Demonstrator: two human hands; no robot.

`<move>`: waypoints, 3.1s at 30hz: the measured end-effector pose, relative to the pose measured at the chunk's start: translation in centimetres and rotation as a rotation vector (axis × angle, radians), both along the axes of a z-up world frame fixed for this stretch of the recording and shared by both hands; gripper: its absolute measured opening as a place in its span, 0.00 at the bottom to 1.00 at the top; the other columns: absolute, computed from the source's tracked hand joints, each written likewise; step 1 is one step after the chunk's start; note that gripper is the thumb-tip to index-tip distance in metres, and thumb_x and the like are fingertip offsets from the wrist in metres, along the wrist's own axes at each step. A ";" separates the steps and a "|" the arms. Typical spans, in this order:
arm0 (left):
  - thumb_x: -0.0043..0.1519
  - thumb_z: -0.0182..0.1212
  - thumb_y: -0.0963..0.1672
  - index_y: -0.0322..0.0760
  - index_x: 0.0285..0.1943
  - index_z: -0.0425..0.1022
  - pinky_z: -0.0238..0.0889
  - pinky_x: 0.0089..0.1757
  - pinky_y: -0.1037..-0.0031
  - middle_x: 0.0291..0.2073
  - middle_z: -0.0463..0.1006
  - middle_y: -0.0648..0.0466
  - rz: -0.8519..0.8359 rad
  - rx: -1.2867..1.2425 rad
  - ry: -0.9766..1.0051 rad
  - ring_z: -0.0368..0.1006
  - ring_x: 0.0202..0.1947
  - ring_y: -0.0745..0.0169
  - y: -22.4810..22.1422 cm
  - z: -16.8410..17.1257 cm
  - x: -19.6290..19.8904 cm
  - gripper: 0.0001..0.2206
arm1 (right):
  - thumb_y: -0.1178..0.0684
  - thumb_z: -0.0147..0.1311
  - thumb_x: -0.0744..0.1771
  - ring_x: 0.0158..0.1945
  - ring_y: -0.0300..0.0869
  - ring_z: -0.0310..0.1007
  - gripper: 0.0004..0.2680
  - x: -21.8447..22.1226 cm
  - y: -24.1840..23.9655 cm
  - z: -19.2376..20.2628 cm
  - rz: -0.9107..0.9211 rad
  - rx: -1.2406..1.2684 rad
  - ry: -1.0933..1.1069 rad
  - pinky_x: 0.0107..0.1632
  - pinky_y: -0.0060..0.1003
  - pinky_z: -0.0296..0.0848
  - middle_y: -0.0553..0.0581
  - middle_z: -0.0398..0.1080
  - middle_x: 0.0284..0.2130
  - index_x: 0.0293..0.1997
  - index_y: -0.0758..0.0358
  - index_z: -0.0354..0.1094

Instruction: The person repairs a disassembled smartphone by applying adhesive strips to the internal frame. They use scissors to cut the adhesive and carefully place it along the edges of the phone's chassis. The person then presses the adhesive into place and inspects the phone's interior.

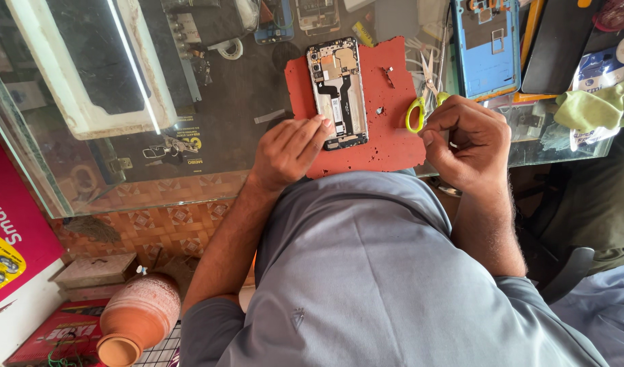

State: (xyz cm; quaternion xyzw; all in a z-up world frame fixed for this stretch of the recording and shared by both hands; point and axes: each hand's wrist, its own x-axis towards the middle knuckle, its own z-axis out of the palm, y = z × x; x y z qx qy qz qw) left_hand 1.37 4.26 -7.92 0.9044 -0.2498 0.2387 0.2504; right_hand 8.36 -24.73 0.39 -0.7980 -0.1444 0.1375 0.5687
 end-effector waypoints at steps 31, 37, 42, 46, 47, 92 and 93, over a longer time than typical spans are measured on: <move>0.64 0.65 0.40 0.30 0.51 0.78 0.68 0.48 0.65 0.44 0.75 0.53 0.037 0.056 0.165 0.70 0.49 0.57 -0.6 1.9 0.5 0.08 | 0.64 0.56 0.64 0.23 0.27 0.58 0.01 0.4 0.1 0.2 0.034 -0.078 -0.037 0.26 0.24 0.53 0.51 0.69 0.28 0.32 0.69 0.68; 0.57 0.73 0.46 0.38 0.38 0.76 0.64 0.48 0.64 0.43 0.73 0.58 0.107 -0.034 0.304 0.69 0.47 0.59 -1.2 2.8 1.2 0.10 | 0.65 0.56 0.64 0.25 0.28 0.60 0.01 0.4 0.0 0.0 0.039 -0.030 -0.012 0.28 0.24 0.54 0.51 0.69 0.28 0.33 0.69 0.68; 0.51 0.76 0.52 0.30 0.42 0.77 0.63 0.50 0.58 0.48 0.71 0.50 0.120 0.035 0.385 0.66 0.51 0.51 -1.7 3.4 0.9 0.22 | 0.66 0.55 0.65 0.26 0.27 0.61 0.03 0.4 0.7 -0.1 0.039 -0.037 0.024 0.28 0.24 0.56 0.51 0.69 0.29 0.32 0.70 0.67; 0.57 0.71 0.50 0.20 0.52 0.77 0.61 0.55 0.57 0.55 0.72 0.45 0.176 0.187 0.336 0.66 0.56 0.47 -3.1 3.0 -0.1 0.25 | 0.68 0.55 0.65 0.26 0.26 0.58 0.03 0.4 0.7 -0.4 0.012 -0.087 -0.005 0.28 0.24 0.55 0.51 0.69 0.31 0.33 0.70 0.67; 0.59 0.69 0.50 0.17 0.56 0.77 0.61 0.57 0.56 0.56 0.73 0.44 0.194 0.242 0.331 0.66 0.56 0.46 -3.5 2.8 -0.5 0.27 | 0.68 0.55 0.65 0.26 0.26 0.59 0.03 0.4 0.5 -0.5 -0.004 -0.098 -0.024 0.27 0.23 0.56 0.51 0.69 0.31 0.33 0.70 0.67; 0.63 0.68 0.41 0.27 0.52 0.73 0.68 0.52 0.58 0.44 0.79 0.45 0.208 -0.235 0.211 0.73 0.52 0.45 -3.6 3.8 -0.9 0.13 | 0.57 0.63 0.63 0.40 0.46 0.76 0.16 -0.8 -5.4 0.8 -0.194 -0.685 -0.314 0.43 0.40 0.75 0.57 0.75 0.42 0.56 0.64 0.70; 0.64 0.68 0.41 0.27 0.53 0.73 0.68 0.52 0.58 0.44 0.79 0.44 0.232 -0.259 0.215 0.73 0.52 0.44 -3.4 3.8 -0.6 0.13 | 0.56 0.63 0.64 0.41 0.47 0.76 0.16 -0.7 -4.1 0.3 -0.149 -0.645 -0.330 0.42 0.40 0.76 0.56 0.75 0.44 0.56 0.64 0.69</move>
